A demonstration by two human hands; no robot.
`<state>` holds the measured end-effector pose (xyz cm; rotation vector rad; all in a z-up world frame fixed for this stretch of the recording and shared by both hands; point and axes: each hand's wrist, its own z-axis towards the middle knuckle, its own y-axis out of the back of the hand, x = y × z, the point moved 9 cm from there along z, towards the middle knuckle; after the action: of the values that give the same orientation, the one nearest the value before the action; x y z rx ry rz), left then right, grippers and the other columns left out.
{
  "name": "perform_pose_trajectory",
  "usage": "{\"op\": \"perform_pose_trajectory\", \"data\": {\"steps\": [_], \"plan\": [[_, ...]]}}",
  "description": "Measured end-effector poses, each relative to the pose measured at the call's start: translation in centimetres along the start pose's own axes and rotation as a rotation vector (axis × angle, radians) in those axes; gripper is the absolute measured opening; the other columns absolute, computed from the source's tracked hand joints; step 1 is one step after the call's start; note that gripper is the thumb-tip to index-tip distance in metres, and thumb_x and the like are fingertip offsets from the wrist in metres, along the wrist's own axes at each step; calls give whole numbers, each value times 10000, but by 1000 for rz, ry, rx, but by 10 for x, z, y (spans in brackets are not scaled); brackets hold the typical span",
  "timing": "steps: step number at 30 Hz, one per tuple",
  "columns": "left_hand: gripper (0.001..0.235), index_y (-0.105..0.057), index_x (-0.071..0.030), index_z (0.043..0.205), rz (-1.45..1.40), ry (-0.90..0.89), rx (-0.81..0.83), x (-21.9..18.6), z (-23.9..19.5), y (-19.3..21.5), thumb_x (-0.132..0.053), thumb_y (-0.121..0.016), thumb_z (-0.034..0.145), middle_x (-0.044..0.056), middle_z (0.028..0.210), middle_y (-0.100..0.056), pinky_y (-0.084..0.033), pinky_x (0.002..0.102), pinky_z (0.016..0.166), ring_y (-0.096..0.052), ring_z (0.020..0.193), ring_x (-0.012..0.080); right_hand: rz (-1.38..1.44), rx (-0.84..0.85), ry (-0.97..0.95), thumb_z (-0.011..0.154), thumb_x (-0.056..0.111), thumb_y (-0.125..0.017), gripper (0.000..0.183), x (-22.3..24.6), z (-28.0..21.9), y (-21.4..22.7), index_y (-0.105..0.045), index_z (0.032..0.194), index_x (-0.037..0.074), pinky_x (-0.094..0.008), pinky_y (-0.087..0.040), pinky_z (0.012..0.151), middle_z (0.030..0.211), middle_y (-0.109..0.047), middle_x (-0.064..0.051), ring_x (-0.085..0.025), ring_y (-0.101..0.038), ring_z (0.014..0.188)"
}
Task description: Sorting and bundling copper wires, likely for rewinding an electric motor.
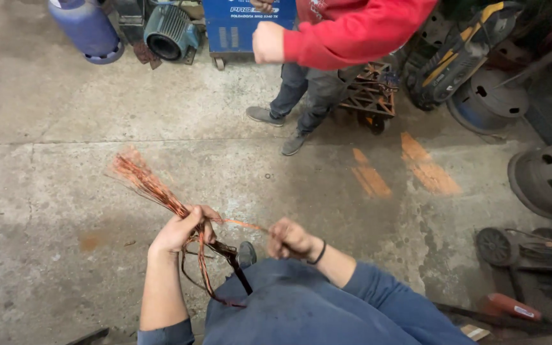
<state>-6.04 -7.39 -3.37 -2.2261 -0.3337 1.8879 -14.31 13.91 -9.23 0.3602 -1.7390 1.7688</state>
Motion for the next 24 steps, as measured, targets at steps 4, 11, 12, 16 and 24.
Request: {"op": "perform_pose_trajectory", "data": {"steps": [4,11,12,16,24], "plan": [[488,-713,-1,1086,27,180,-262,18,11,13,-453,-556,991,94,745,-729,-554,341,631,-668,653,185,-322,-13,-400,1099,382,-580,374,-123,-44,95,-664,937,56,-325,-521,667,768,-678,-32,-124,-633,655],[275,-661,-21,1112,67,-45,-33,-12,42,-44,-253,-626,967,84,859,-736,-558,333,647,-677,708,177,-571,191,-384,1009,508,-636,500,-53,-34,47,-712,1112,25,-331,-549,881,1021,-733,-57,-151,-683,953],[275,-661,-21,1112,69,-47,-30,-3,48,-47,-253,-626,967,84,859,-736,-558,333,647,-677,708,177,-573,190,-381,1009,508,-636,500,-30,-29,44,-712,1112,25,-331,-549,881,1021,-733,-57,-151,-683,953],[294,-643,22,1124,-7,-78,-138,18,59,-62,-241,-647,992,71,899,-732,-579,319,714,-701,804,147,-945,-146,-115,944,456,-681,492,71,-4,34,-724,1179,26,-365,-558,933,1087,-749,-63,-182,-695,1026],[295,-740,19,940,455,-54,-114,-27,43,-105,-256,-649,998,11,728,-710,-516,289,604,-631,686,84,-1369,-186,373,928,326,-790,408,148,30,-121,-714,1205,37,-317,-560,870,1061,-693,-56,-158,-679,978]]}}
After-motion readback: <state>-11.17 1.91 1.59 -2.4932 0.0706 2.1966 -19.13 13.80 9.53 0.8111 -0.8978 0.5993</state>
